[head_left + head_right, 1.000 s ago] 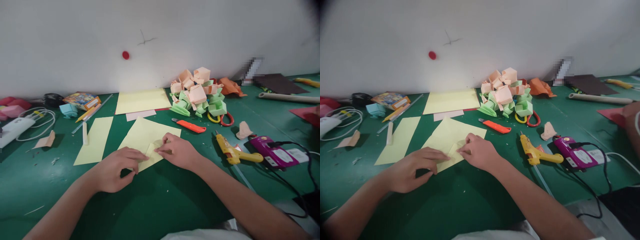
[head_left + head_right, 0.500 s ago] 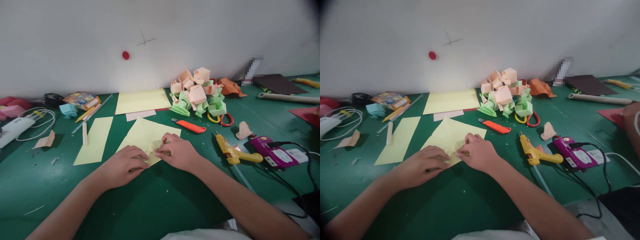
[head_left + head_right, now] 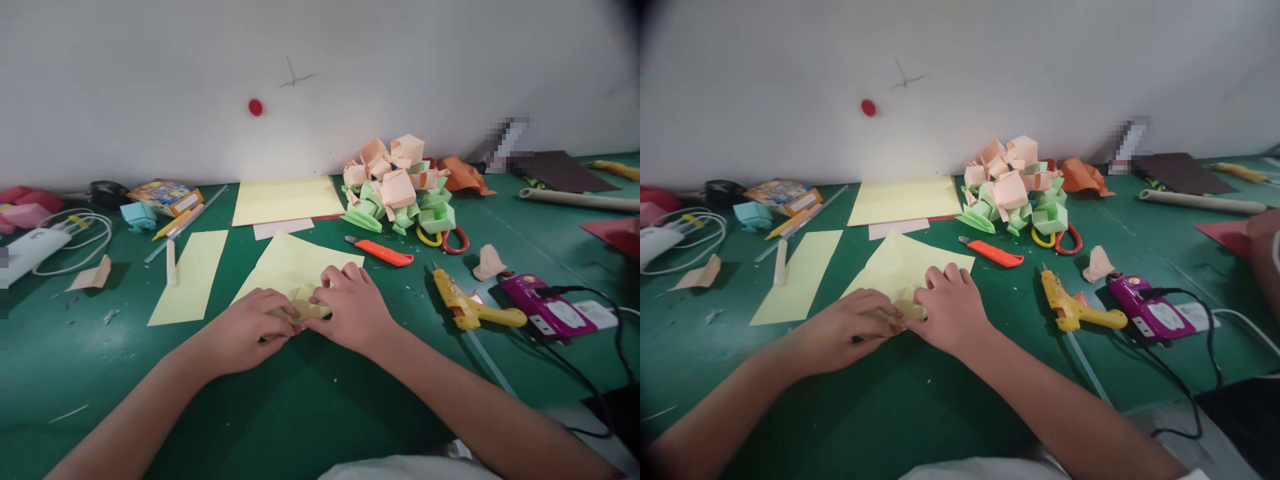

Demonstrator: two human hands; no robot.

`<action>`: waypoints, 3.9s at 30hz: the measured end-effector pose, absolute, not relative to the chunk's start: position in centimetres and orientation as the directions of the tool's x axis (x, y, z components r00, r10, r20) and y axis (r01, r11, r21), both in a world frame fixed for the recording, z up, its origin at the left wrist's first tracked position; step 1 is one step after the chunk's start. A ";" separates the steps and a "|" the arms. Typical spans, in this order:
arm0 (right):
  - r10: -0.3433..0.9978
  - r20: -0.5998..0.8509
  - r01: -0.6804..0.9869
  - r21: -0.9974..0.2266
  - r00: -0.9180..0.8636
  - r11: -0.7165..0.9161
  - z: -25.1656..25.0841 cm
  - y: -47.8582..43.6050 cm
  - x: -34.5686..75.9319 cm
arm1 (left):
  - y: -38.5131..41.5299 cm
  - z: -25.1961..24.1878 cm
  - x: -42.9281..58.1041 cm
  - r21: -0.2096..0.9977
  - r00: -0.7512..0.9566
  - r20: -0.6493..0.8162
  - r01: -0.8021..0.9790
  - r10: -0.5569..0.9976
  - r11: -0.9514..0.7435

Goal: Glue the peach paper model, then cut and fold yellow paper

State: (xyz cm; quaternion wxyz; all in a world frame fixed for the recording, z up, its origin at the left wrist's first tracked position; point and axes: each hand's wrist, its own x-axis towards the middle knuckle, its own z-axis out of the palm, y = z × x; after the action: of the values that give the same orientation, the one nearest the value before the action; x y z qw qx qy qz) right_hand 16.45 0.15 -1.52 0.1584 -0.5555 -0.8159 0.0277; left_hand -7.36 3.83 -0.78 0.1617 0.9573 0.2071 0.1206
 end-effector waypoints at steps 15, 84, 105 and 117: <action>0.937 -0.007 0.873 -0.363 -0.351 0.324 -0.2 1.2 18.6 | 3.8 -0.6 -7.4 0.342 0.881 0.172 0.366 0.440 -0.866; 0.760 0.033 0.682 -0.416 -0.649 0.601 0.5 1.9 22.5 | 2.4 -1.4 -6.5 -0.052 0.785 0.295 0.583 0.545 -0.811; 0.745 0.176 0.659 -0.370 -0.643 0.655 0.6 1.2 22.2 | 2.8 -1.1 -6.9 0.079 0.752 0.308 0.590 0.583 -0.803; 0.753 0.069 0.671 -0.407 -0.654 0.620 -0.2 1.6 22.6 | 3.0 -1.2 -7.0 0.129 0.753 0.251 0.597 0.608 -0.792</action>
State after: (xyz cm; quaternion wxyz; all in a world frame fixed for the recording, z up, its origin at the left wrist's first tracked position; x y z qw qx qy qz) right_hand 22.62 1.59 -0.22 0.1173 -0.3989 -0.8923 0.1758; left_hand -7.04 2.98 -1.19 0.0205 0.9360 0.3218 0.1413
